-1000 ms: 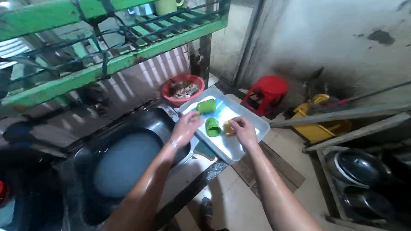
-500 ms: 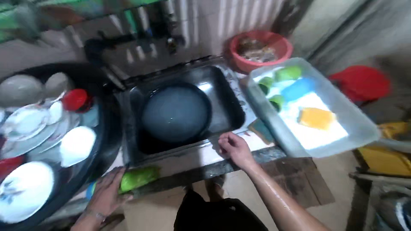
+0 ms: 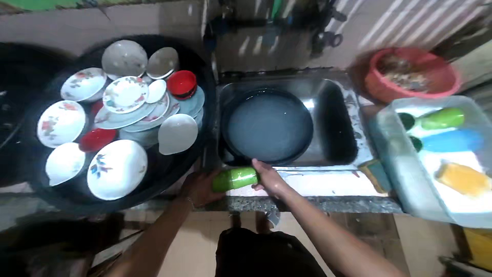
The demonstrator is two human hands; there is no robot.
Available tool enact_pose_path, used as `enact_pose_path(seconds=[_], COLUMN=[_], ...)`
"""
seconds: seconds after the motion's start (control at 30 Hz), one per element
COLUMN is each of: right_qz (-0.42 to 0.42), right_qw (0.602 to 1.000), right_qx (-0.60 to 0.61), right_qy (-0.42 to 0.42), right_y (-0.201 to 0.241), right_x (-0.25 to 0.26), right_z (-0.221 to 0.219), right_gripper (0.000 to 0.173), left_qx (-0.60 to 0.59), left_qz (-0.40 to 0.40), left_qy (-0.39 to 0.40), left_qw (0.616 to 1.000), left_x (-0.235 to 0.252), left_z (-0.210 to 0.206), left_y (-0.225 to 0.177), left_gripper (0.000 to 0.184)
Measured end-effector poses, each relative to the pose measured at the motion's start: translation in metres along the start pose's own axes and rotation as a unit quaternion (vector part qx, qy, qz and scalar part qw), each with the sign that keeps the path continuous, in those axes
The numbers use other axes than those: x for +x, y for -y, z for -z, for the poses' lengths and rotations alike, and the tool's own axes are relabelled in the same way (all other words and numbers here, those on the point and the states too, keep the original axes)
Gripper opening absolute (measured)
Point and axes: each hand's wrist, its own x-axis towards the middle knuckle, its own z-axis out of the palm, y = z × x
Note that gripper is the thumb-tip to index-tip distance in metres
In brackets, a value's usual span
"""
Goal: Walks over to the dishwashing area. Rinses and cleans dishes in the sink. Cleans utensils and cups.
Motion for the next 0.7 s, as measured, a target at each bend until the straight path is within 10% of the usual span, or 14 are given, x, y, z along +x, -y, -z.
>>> enact_pose_path(seconds=[0.2,0.43,0.53,0.7], right_qz=[0.137,0.207,0.211,0.122], right_qw=[0.98,0.972,0.963,0.978], right_qx=[0.115,0.031,0.01,-0.097], right_qy=[-0.084,-0.109,-0.166,-0.138], right_y=[-0.007,-0.033,-0.039,-0.015], right_x=[-0.018,-0.009,0.008,0.065], right_z=[0.049,0.061,0.064,0.113], right_gripper=[0.044,0.062,0.027,0.036], left_qx=[-0.11,-0.171,-0.108,-0.089], left_qz=[-0.052,-0.079,-0.065,0.002], left_qy=[-0.071,0.021,0.047,0.03], left_qw=[0.99,0.982,0.991,0.996], left_x=[0.04,0.078,0.094,0.104], left_z=[-0.005,0.02,0.017,0.007], left_y=[-0.055,-0.118,-0.137,-0.149], left_gripper=[0.093,0.1,0.08,0.072])
